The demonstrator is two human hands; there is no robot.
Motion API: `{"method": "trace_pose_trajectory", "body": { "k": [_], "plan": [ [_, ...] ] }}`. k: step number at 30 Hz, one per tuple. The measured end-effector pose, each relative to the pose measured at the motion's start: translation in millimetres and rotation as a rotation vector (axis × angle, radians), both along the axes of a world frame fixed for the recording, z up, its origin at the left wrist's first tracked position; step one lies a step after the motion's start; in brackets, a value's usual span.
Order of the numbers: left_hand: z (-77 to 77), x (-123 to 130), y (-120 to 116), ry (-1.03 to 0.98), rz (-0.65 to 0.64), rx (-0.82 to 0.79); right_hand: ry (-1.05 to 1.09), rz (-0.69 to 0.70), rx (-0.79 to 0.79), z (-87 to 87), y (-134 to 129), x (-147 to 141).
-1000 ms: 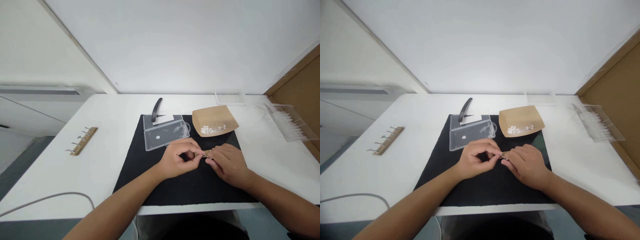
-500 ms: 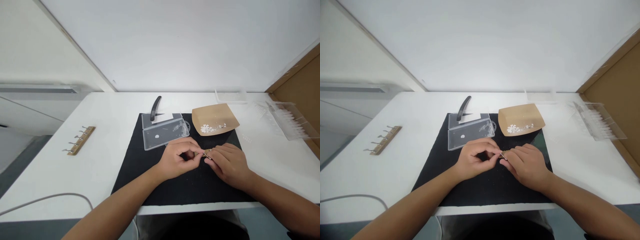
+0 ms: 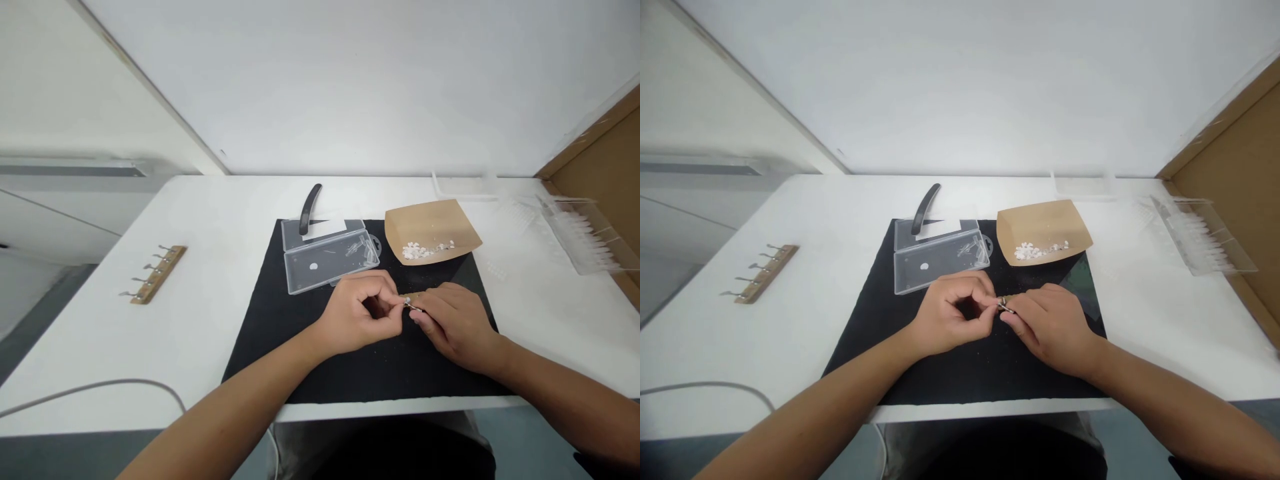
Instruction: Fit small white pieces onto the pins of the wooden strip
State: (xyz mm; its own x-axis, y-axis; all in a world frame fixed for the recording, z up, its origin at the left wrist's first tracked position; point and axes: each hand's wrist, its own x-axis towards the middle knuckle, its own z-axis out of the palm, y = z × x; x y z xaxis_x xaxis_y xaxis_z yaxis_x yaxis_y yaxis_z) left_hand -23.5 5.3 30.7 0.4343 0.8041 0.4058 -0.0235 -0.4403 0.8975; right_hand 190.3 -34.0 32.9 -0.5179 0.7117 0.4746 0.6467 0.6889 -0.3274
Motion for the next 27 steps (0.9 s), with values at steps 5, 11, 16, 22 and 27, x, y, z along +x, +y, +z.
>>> {"method": "trace_pose_trajectory", "body": {
  "k": [5,11,16,22,27],
  "plan": [
    [2.2,0.5,-0.1,0.008,-0.025,-0.06,0.037,0.033,-0.056,-0.3,-0.6,1.1],
    [1.9,0.9,-1.5,-0.006,-0.048,-0.138,0.061,0.084,-0.119,-0.7,1.5,2.5],
    [1.4,0.4,-2.5,-0.044,-0.098,-0.296,0.082,0.102,-0.235,4.0,1.4,2.2],
    [2.6,1.6,-2.7,-0.083,-0.114,-0.402,0.159,0.11,-0.344,8.6,0.7,2.0],
    [2.3,0.1,-2.8,-0.144,-0.161,-0.487,0.229,0.104,-0.392,11.7,0.7,2.0]
  ]
}}
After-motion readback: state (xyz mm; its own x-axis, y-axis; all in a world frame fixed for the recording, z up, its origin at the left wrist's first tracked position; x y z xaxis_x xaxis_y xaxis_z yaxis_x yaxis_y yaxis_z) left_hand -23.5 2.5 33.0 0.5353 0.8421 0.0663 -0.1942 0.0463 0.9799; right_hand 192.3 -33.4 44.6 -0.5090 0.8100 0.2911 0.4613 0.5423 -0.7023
